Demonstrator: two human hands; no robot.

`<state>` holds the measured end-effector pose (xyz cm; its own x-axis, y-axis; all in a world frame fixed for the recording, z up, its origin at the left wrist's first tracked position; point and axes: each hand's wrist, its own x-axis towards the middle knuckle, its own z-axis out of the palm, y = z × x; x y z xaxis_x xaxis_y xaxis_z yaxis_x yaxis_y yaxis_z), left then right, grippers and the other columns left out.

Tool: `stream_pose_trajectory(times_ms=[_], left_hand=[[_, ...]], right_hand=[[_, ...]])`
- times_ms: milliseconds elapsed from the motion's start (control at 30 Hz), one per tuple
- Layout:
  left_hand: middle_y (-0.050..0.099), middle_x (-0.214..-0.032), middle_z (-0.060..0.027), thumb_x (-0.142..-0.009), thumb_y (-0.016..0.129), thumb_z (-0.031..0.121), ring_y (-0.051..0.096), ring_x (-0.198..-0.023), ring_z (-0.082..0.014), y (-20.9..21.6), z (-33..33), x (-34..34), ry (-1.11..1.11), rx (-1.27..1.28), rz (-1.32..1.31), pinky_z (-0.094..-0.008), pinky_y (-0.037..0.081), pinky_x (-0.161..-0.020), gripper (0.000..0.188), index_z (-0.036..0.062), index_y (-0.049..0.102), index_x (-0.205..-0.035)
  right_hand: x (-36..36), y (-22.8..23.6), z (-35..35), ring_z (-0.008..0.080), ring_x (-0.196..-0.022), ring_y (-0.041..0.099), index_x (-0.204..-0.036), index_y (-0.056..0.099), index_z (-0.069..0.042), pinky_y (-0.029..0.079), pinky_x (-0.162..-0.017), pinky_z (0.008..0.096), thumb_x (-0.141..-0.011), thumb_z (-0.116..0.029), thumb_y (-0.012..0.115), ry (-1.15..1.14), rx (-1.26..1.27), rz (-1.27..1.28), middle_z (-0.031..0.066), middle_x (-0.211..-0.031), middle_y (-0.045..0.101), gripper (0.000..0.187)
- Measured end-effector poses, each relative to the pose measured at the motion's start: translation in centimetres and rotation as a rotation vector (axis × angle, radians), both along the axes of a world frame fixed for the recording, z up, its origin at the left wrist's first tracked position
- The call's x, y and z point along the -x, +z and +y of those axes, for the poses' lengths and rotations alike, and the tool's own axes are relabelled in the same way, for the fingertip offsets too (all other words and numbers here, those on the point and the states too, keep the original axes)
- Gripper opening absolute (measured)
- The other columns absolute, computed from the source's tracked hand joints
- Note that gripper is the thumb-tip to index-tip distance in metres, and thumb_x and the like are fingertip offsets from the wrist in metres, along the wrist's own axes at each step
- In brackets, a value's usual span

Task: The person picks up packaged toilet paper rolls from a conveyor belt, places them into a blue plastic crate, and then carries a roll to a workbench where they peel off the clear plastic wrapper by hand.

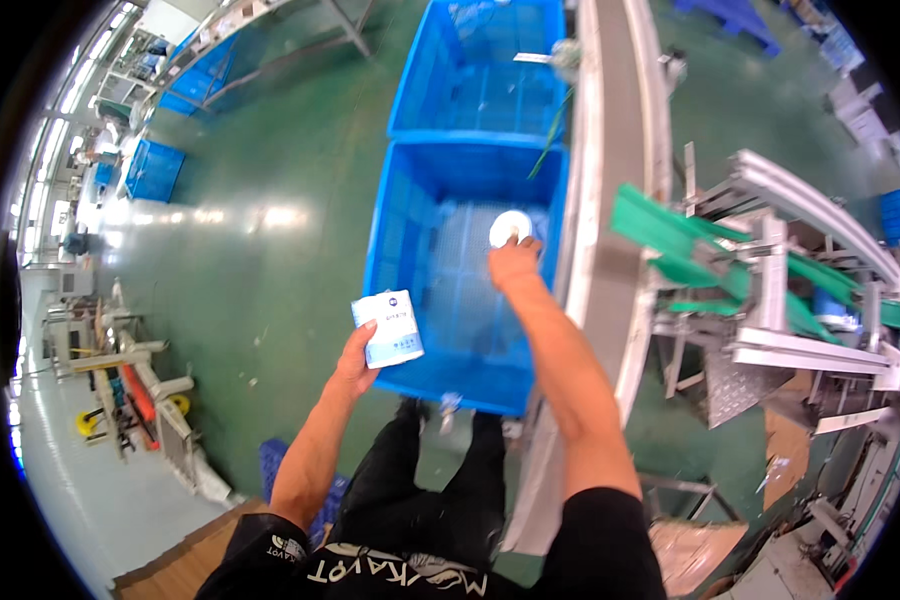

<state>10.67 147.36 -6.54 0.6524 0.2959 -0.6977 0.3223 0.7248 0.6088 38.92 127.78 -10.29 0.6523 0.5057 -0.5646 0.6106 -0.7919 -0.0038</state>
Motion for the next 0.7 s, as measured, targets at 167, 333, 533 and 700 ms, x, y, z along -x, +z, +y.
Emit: stream_pose_trajectory(times_ms=[167,333,533,700], left_hand=[[0.061,-0.128,-0.0138,-0.092,0.064,0.034,0.060,-0.116,-0.0299,2.8,5.4,15.9,0.233,-0.046,0.202,-0.0446,0.046,-0.103,0.059,0.0001,0.046,-0.138],[0.062,-0.125,-0.0116,-0.094,0.059,0.047,0.061,-0.114,-0.0319,-0.9,13.8,28.2,0.576,0.095,0.313,-0.0514,0.047,-0.101,0.058,0.0098,0.049,-0.137],[0.063,-0.126,-0.0121,-0.090,0.062,0.047,0.061,-0.112,-0.0331,-11.1,20.2,26.2,0.295,0.244,0.405,-0.0501,0.046,-0.101,0.060,0.0090,0.051,-0.135],[0.057,-0.133,-0.0239,-0.076,0.072,0.056,0.061,-0.115,-0.0378,-19.1,27.5,24.7,-0.109,0.359,0.401,-0.0520,0.049,-0.099,0.094,-0.0039,0.042,-0.142]], right_hand=[[11.6,-9.1,0.5,0.0386,-0.129,0.048,-0.139,0.049,-0.004,0.044,-0.104,0.0461,-0.081,-0.028,0.070,-0.456,-0.474,0.350,0.0221,-0.139,0.051,0.066],[18.4,-20.2,-0.3,0.0399,-0.134,0.043,-0.146,0.033,0.004,0.039,-0.111,0.0434,-0.071,-0.038,0.083,-0.832,-0.287,0.404,0.0273,-0.147,0.040,0.099],[15.2,-31.1,6.0,0.0414,-0.134,0.042,-0.147,0.028,0.009,0.038,-0.112,0.0426,-0.073,-0.041,0.083,-1.142,-0.471,0.309,0.0309,-0.148,0.036,0.105],[10.7,-45.3,8.5,0.0435,-0.134,0.042,-0.150,0.026,0.004,0.037,-0.112,0.0445,-0.074,-0.041,0.082,-1.127,-0.395,0.050,0.0318,-0.150,0.032,0.104]])
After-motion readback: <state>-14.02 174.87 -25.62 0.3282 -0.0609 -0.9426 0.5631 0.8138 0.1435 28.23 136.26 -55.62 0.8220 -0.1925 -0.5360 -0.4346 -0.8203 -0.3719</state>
